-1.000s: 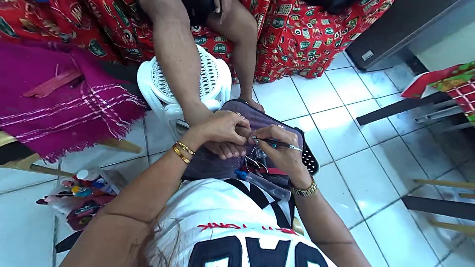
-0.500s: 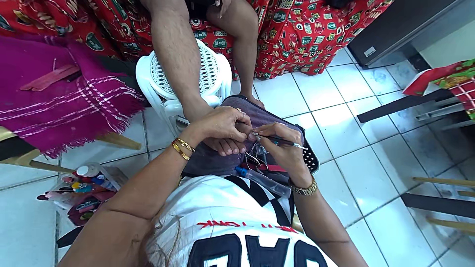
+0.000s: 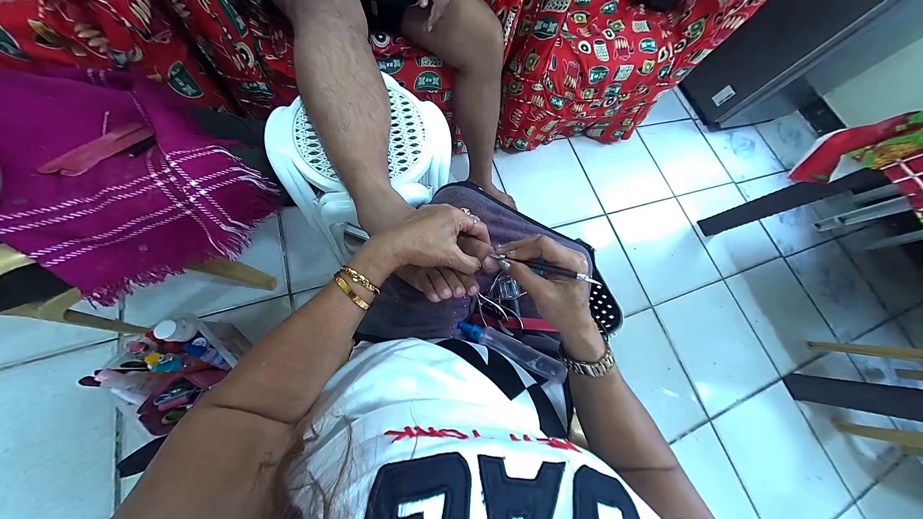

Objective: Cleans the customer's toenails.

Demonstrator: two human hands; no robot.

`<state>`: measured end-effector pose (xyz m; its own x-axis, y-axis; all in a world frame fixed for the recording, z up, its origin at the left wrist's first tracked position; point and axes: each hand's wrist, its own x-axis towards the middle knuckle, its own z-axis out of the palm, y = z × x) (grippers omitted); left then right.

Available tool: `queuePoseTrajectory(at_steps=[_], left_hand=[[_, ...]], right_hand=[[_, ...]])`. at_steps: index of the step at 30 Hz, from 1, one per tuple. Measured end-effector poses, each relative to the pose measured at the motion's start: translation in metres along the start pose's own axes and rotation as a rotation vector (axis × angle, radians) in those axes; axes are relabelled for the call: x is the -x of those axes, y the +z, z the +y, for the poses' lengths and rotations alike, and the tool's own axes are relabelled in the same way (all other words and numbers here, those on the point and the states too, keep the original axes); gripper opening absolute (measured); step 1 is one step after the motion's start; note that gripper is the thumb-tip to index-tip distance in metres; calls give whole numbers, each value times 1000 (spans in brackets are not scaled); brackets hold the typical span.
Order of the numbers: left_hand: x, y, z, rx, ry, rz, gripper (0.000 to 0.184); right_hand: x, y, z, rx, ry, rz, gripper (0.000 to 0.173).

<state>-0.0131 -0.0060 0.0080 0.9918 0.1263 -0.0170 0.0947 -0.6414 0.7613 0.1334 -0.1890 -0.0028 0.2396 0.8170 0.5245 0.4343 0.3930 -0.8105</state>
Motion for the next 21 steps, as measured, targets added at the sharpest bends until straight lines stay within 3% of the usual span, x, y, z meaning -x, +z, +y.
queuePoseTrajectory(at_steps=[21], left_hand=[[1, -2, 2, 40, -24, -10, 23]], right_hand=[[7, 10, 11, -173, 40, 110, 11]])
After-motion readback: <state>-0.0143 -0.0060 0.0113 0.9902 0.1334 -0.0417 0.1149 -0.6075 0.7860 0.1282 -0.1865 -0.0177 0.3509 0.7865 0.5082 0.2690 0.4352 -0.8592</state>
